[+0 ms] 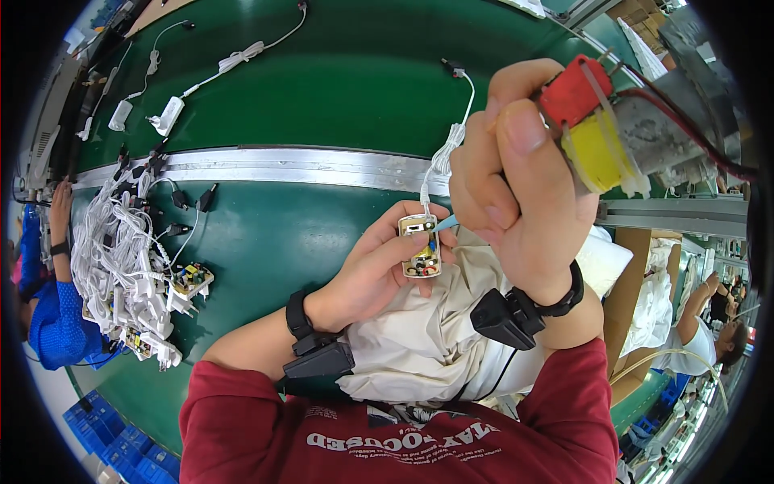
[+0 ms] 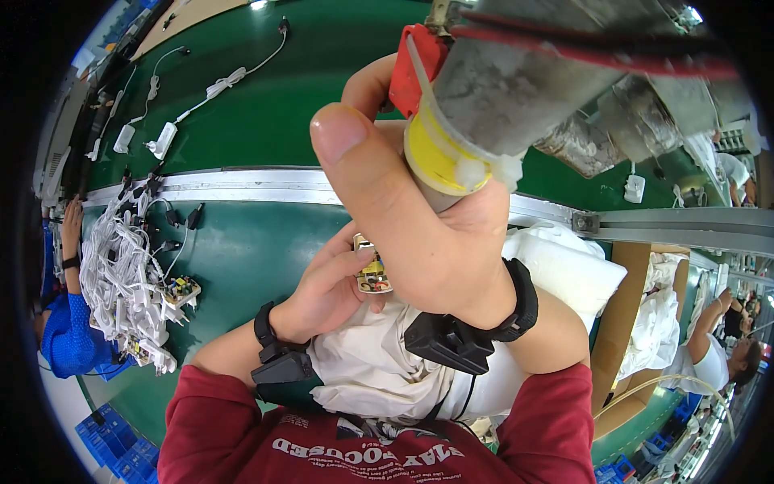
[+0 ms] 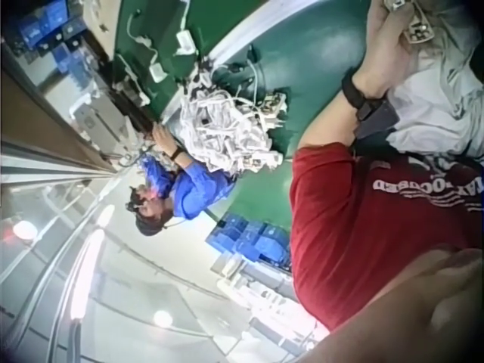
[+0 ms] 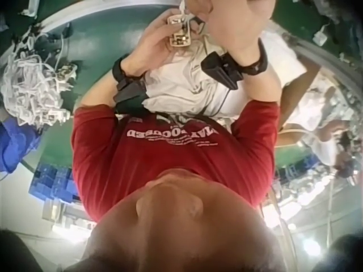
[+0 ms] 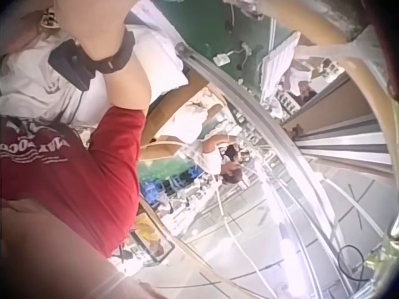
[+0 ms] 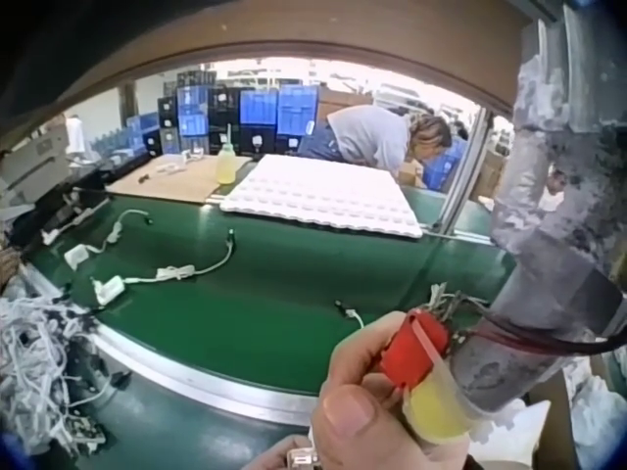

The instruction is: The person picks up a power adapter, applies glue to the internal circuit board using a dispenser, and places it onto a pile. This process is repeated for several more adapters taken from the conveyor belt.

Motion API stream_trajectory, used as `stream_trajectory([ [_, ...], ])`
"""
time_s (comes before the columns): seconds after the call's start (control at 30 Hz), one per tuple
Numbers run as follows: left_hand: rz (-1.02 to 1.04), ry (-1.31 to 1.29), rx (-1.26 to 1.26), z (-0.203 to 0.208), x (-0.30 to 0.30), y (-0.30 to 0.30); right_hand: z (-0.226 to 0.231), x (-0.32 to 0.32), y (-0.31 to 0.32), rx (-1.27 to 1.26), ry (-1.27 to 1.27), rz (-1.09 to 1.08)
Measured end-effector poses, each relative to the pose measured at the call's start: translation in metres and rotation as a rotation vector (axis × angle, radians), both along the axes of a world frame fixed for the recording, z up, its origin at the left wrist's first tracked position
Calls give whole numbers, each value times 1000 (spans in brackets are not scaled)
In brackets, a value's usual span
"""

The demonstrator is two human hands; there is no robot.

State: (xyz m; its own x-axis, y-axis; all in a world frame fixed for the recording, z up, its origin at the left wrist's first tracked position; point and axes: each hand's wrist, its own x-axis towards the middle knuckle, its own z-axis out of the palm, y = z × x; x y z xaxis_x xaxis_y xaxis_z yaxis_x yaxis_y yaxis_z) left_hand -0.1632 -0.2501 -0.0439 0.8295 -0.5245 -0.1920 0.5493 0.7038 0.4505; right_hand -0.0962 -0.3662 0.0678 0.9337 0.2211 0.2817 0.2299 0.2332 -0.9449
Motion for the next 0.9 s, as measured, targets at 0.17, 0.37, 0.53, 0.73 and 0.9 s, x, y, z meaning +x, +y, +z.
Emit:
stream_trajectory([
  [0.17,-4,8,-14,-1,0,0,0,-1,0,-4,4,-8],
  [0.37,-17,1,-23,-4,-1,0,5,0,-4,-14,29,-22],
  [0.53,-12,11,-17,-4,1,0,10,-1,-11,-21,-10,166],
  [0.73,75,34,-24,1,3,1,4,-4,-8,-35,-33,103],
  [0.9,104,24,-84,-3,2,3,1,-5,-5,-46,-71,68],
])
